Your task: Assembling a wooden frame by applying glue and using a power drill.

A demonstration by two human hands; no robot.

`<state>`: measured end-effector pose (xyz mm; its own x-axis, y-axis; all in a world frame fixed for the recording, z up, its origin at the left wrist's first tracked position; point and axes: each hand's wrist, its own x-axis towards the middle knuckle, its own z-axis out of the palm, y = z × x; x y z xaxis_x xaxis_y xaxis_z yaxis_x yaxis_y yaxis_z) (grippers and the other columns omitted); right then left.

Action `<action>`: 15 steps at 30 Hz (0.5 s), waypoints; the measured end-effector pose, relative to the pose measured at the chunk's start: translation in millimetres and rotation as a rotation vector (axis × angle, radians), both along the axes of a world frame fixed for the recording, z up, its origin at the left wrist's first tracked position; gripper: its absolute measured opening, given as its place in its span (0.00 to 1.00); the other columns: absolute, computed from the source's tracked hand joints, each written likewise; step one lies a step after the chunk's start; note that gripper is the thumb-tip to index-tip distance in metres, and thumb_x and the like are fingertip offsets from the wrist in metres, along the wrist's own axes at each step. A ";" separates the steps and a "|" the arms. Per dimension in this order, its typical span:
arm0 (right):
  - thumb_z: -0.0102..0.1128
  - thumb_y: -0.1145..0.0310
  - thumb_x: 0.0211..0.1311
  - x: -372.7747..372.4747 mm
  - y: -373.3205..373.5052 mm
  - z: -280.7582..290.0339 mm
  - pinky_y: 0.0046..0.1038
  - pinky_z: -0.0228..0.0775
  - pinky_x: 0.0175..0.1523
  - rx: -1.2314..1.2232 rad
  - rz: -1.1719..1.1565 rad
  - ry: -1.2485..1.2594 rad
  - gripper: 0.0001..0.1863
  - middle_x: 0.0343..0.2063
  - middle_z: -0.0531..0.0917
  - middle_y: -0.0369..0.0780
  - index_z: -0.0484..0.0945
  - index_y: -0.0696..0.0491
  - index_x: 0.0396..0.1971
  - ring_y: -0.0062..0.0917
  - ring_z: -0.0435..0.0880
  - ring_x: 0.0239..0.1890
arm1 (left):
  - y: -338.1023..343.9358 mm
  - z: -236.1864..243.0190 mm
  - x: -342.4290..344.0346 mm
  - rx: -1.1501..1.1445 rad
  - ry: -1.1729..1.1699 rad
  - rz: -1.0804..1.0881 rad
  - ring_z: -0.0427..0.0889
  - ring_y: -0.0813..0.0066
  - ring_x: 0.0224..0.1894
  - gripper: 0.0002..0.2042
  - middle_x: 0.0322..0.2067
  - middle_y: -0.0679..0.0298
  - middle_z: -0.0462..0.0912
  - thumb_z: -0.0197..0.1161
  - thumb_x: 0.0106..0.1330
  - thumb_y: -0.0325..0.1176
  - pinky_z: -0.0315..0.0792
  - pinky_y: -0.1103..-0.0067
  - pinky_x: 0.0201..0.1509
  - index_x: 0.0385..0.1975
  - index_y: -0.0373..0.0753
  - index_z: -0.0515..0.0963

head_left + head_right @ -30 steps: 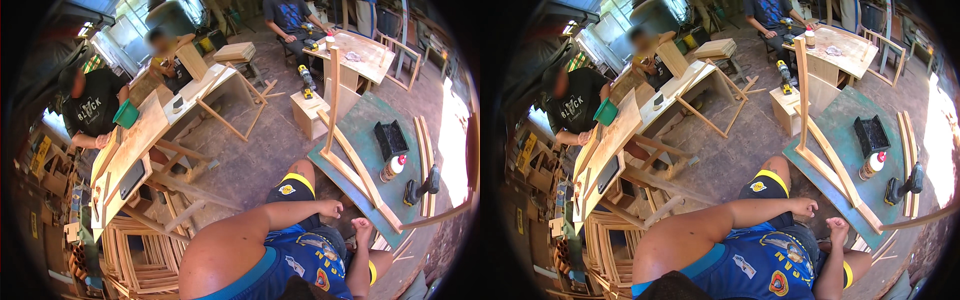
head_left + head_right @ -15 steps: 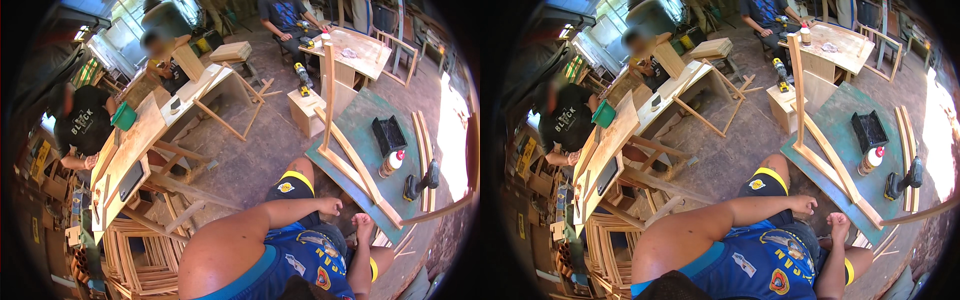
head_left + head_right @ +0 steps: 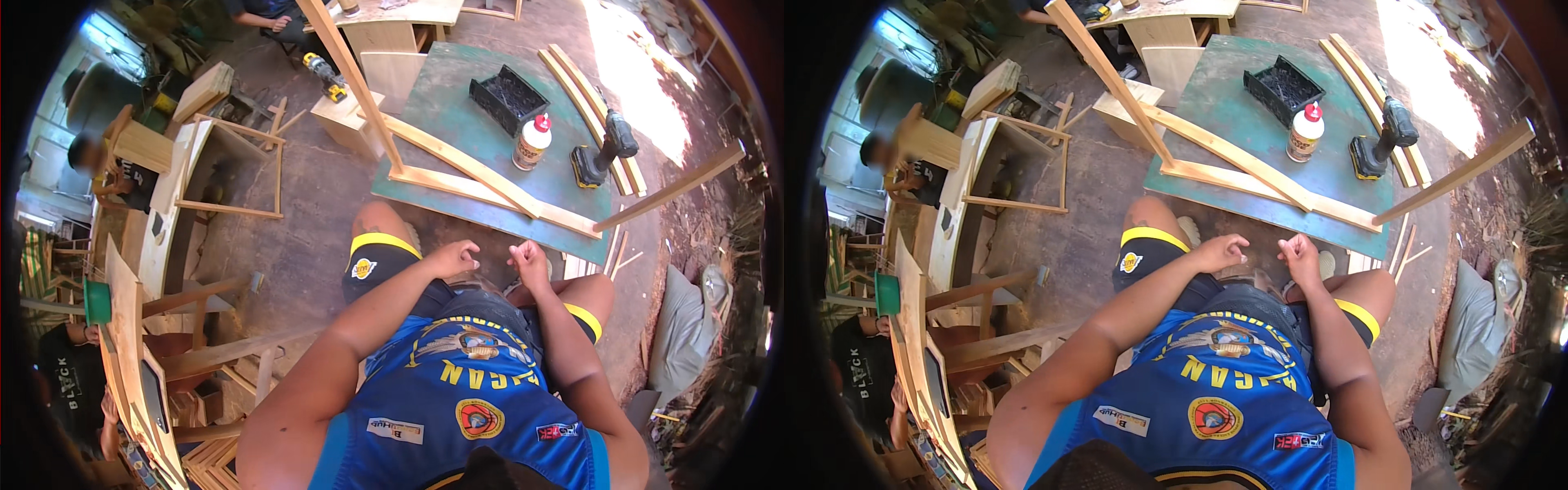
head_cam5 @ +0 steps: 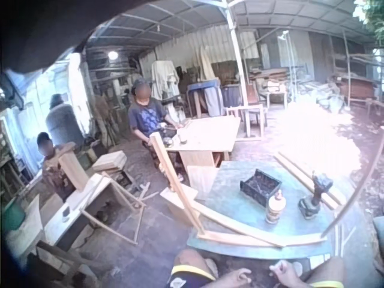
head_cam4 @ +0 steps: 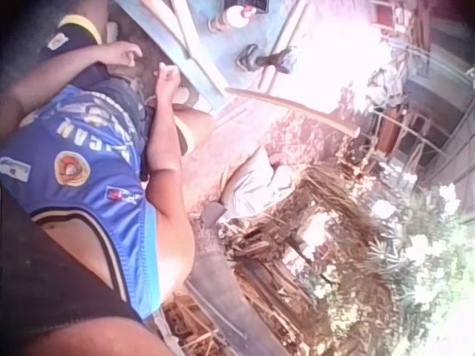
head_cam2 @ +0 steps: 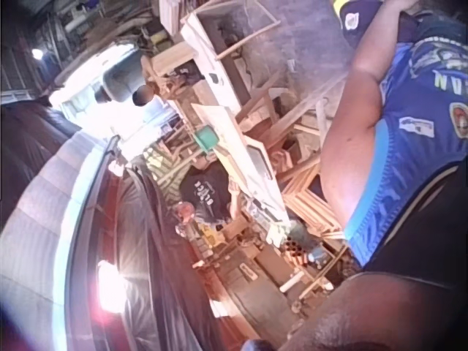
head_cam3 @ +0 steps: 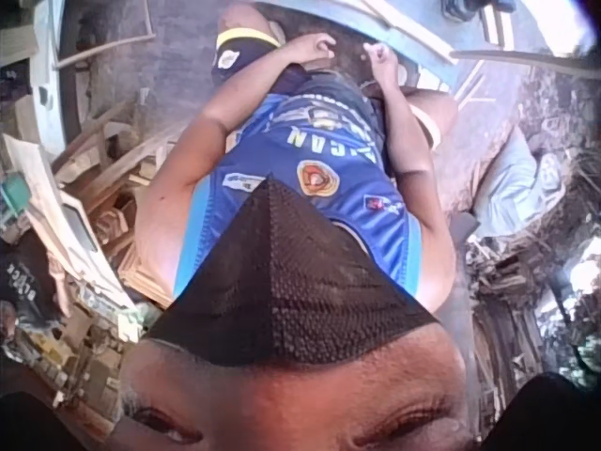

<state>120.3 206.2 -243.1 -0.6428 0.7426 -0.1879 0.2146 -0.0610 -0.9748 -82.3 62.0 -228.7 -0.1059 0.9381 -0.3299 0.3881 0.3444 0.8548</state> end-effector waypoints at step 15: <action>0.54 0.73 0.64 -2.6 -1.6 -1.2 0.21 0.76 0.34 -0.151 0.049 -0.051 0.05 0.28 0.82 0.40 0.75 0.59 0.33 0.20 0.81 0.29 | 5.9 3.6 -8.3 0.063 -0.172 -0.034 0.80 0.71 0.37 0.24 0.34 0.56 0.81 0.65 0.58 0.39 0.73 0.77 0.43 0.52 0.36 0.70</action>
